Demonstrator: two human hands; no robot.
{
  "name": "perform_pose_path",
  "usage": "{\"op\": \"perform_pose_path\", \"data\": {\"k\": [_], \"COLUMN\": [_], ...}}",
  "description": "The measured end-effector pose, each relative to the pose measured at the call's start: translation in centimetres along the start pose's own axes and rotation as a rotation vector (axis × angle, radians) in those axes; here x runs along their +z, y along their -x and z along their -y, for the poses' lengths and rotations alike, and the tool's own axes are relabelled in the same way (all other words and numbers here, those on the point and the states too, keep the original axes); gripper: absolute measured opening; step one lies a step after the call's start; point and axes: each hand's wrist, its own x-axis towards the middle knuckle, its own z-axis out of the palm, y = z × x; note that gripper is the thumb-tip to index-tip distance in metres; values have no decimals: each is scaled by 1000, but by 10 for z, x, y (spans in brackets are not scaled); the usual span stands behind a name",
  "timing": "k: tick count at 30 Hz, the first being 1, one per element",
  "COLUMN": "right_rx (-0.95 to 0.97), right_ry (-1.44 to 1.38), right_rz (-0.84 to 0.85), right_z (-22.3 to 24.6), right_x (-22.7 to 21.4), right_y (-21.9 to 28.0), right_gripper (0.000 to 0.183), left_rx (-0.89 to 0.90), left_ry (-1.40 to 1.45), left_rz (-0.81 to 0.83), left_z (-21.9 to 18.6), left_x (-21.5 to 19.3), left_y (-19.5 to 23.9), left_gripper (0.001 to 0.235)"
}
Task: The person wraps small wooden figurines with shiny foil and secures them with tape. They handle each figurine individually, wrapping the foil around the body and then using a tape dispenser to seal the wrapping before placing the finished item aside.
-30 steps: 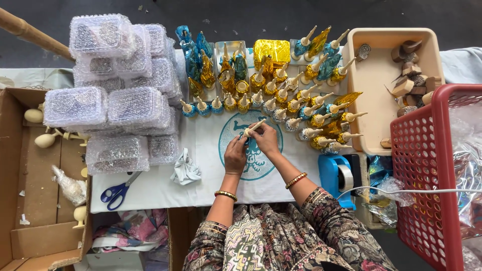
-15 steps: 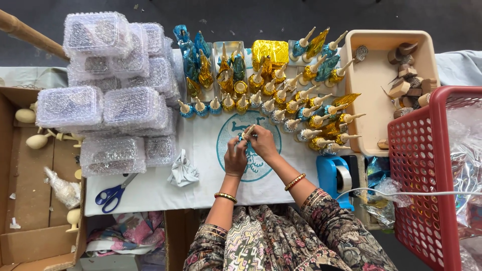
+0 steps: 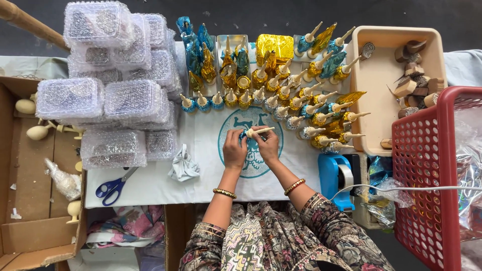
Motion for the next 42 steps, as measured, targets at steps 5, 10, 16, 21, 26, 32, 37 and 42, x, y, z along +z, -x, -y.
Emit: {"op": "perform_pose_path", "data": {"k": [5, 10, 16, 21, 26, 32, 37, 42], "right_rx": [-8, -35, 38, 46, 55, 52, 50, 72], "right_ry": [-15, -19, -60, -130, -110, -112, -99, -106], "right_rz": [-30, -40, -70, -76, -87, -76, -72, -62], "right_z": [-1, 0, 0, -5, -3, -2, 5, 6], "right_x": [2, 5, 8, 6, 6, 7, 7, 8], "right_y": [4, 7, 10, 7, 8, 6, 8, 9], "right_gripper": [15, 13, 15, 17, 17, 17, 17, 17], "left_rx": [74, 117, 123, 128, 26, -11, -5, -104], "left_ry": [-96, -141, -85, -45, 8, -84, -89, 183], "left_rz": [10, 24, 42, 21, 16, 48, 59, 184], "left_z": [15, 15, 11, 16, 4, 15, 22, 80], "left_x": [11, 11, 1, 3, 1, 10, 7, 27], "left_y": [-2, -1, 2, 4, -2, -4, -12, 1], "left_gripper": [16, 9, 11, 17, 43, 43, 60, 61]}}
